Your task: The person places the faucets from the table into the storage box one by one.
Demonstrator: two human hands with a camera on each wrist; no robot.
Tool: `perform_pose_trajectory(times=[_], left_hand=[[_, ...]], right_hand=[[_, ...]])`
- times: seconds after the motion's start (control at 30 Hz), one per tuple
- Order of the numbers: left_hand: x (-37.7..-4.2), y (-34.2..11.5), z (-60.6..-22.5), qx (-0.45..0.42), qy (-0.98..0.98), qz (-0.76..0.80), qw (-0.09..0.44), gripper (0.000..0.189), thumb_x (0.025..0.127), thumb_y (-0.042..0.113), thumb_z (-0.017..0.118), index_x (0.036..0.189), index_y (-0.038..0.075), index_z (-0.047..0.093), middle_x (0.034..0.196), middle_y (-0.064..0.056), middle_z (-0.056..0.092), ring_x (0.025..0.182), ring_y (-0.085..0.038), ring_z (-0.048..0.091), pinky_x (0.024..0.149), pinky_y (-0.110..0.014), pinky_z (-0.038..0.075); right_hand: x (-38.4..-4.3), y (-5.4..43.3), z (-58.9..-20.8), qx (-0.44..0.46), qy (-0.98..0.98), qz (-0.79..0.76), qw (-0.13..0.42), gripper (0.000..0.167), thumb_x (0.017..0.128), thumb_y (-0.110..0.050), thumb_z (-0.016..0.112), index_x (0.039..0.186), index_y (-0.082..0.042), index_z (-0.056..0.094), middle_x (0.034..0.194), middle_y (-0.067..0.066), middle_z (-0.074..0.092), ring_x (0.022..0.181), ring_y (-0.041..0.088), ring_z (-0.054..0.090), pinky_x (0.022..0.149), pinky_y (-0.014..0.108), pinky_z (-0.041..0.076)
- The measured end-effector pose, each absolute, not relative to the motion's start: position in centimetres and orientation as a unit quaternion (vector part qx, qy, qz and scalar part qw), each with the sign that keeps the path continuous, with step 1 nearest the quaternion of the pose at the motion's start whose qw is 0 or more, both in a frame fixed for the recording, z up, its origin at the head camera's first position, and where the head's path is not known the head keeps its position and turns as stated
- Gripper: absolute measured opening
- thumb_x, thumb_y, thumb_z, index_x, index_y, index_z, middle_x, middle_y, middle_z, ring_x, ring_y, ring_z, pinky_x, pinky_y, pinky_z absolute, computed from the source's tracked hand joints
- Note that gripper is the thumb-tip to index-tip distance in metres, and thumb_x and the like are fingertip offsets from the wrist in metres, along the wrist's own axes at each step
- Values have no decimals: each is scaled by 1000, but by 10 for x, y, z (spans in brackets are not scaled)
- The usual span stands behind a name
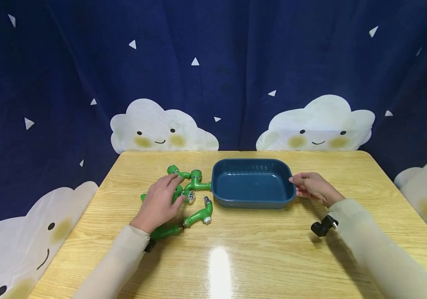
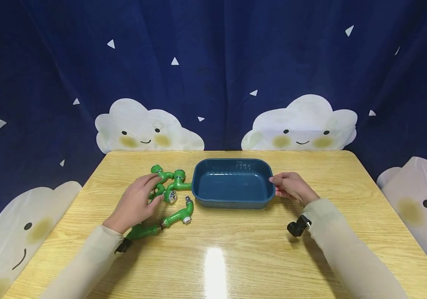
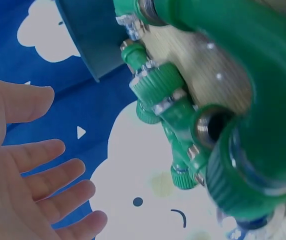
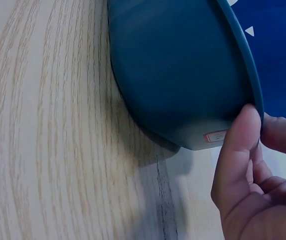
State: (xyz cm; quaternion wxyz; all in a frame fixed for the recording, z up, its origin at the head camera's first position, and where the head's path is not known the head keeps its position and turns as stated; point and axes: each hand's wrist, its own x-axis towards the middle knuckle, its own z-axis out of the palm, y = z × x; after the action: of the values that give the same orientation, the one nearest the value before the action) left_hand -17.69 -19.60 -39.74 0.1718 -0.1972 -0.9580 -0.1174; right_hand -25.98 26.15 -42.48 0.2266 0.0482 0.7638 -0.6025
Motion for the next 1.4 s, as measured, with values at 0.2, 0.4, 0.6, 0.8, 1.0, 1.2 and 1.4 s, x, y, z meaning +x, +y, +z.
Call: perform_pose_trajectory(times=[0.2,0.4,0.6,0.8,1.0,1.2,1.4], left_hand=[[-180,-207,-392,-201,-958,-105,174,50,90,26,72,131,1,60,137,-20,58,128,-38,55,100,-56,49],[-190,-218,-385,-210,-958,-80,180,47,89,25,72,129,0,61,134,-22,59,126,-38,56,98,-55,50],[-202,-227,-377,-201,-965,-65,157,50,91,25,70,133,-1,58,137,-23,57,127,-40,55,95,-57,51],[-220,-230,-375,-188,-969,-92,128,48,93,23,67,134,0,57,137,-22,57,126,-41,56,98,-56,50],[-242,-233,-382,-177,-974,-83,116,48,92,23,68,132,-2,58,132,-23,60,118,-40,61,97,-53,51],[-259,-240,-389,-147,-984,-57,80,51,94,25,64,136,-4,55,134,-25,59,120,-41,60,100,-52,50],[-265,-242,-389,-121,-989,-76,50,52,96,25,59,140,-3,51,141,-25,53,126,-42,55,103,-54,48]], right_hand=[[-260,261,-425,47,762,-605,226,39,103,-23,53,127,7,49,79,-8,66,71,1,64,70,18,58],[-258,262,-424,48,760,-608,224,42,102,-24,55,129,7,48,79,-7,65,70,2,64,69,18,58],[-258,261,-424,50,765,-604,219,38,102,-23,55,126,5,50,78,-8,63,68,1,61,67,18,57],[-258,261,-426,51,763,-606,220,41,102,-23,54,129,7,47,79,-7,64,69,2,62,69,19,58],[-259,263,-427,50,757,-613,221,42,102,-23,55,129,7,47,79,-6,64,69,3,63,69,20,58],[-258,262,-427,48,757,-612,224,41,102,-23,55,129,7,47,80,-6,64,69,3,63,71,20,59],[-258,262,-424,47,762,-606,223,44,102,-23,55,132,9,45,80,-6,64,69,3,63,71,20,59]])
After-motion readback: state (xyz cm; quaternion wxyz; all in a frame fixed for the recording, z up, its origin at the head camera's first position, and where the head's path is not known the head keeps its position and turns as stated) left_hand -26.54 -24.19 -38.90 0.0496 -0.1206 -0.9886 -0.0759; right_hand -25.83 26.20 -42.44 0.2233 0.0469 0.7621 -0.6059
